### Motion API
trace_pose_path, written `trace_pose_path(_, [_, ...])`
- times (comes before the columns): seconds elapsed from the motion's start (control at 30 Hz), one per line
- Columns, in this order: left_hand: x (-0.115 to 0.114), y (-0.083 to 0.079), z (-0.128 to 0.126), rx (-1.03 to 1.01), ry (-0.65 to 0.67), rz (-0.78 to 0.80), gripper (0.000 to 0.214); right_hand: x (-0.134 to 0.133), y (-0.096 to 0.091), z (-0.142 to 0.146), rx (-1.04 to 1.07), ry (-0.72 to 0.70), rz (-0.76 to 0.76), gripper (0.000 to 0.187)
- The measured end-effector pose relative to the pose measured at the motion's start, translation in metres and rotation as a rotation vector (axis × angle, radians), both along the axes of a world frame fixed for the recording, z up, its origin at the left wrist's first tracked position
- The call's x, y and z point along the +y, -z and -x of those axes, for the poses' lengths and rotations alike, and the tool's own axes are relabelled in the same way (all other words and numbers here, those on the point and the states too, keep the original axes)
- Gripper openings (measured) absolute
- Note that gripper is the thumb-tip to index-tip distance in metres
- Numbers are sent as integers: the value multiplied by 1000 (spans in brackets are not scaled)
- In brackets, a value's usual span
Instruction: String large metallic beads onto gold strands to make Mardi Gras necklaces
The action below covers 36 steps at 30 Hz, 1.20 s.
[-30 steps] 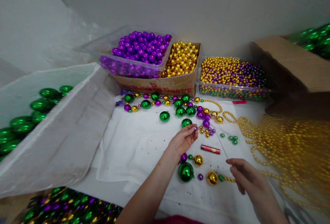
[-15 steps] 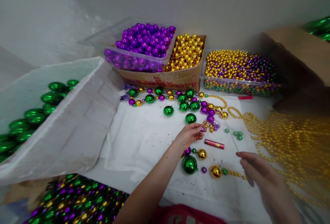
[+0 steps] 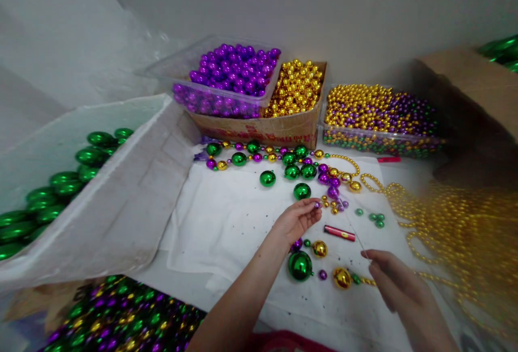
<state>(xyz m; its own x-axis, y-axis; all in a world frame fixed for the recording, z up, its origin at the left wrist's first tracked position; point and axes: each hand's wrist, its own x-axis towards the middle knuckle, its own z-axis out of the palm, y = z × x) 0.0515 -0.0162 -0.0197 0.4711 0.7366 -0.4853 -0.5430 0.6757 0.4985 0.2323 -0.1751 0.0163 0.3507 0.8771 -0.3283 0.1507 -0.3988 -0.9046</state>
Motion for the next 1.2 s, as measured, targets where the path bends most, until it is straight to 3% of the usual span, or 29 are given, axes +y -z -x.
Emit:
trace_pose_path(0.7, [1, -3, -4, -47, -108, 35, 10, -11, 19, -2, -78, -287, -82, 26])
trace_pose_path(1.07, [0, -4, -5, -21, -162, 18, 12, -9, 13, 4, -76, -241, -98, 25])
trace_pose_path(1.2, [-3, -8, -3, 13, -125, -22, 24, -8, 15, 7, -71, -254, -92, 27])
